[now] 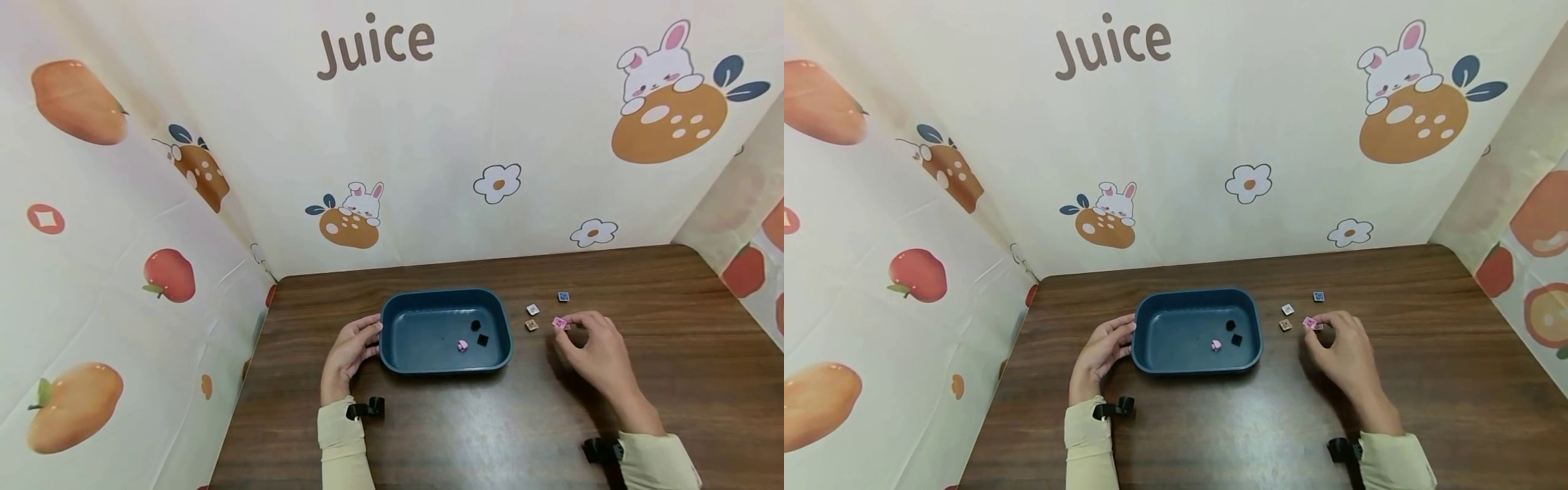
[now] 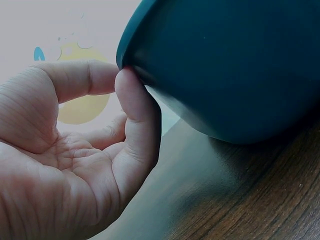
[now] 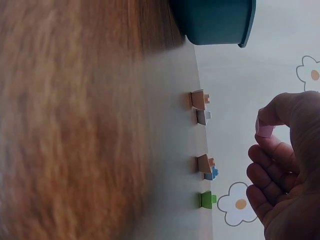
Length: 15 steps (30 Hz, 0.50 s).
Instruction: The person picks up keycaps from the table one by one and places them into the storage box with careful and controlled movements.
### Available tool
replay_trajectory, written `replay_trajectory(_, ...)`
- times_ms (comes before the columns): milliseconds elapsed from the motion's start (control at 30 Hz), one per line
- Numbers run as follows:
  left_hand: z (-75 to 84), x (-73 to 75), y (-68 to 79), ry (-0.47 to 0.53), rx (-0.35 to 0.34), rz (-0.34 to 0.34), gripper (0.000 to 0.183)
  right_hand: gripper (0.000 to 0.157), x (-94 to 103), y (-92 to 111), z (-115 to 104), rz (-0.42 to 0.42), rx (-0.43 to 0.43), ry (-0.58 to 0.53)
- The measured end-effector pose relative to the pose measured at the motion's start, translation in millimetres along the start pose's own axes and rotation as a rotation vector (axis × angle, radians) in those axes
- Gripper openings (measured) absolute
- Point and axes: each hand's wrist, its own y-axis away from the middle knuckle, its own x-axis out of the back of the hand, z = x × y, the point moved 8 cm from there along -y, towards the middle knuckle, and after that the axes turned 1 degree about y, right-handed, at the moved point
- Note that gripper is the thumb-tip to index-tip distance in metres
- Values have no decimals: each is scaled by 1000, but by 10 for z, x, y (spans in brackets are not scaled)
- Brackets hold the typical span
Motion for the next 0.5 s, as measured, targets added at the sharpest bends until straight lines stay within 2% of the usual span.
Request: replay_trajectory(500,-3,6,-4,0,-14,-1,45,19,-23,-10,-77,-7,19,-8)
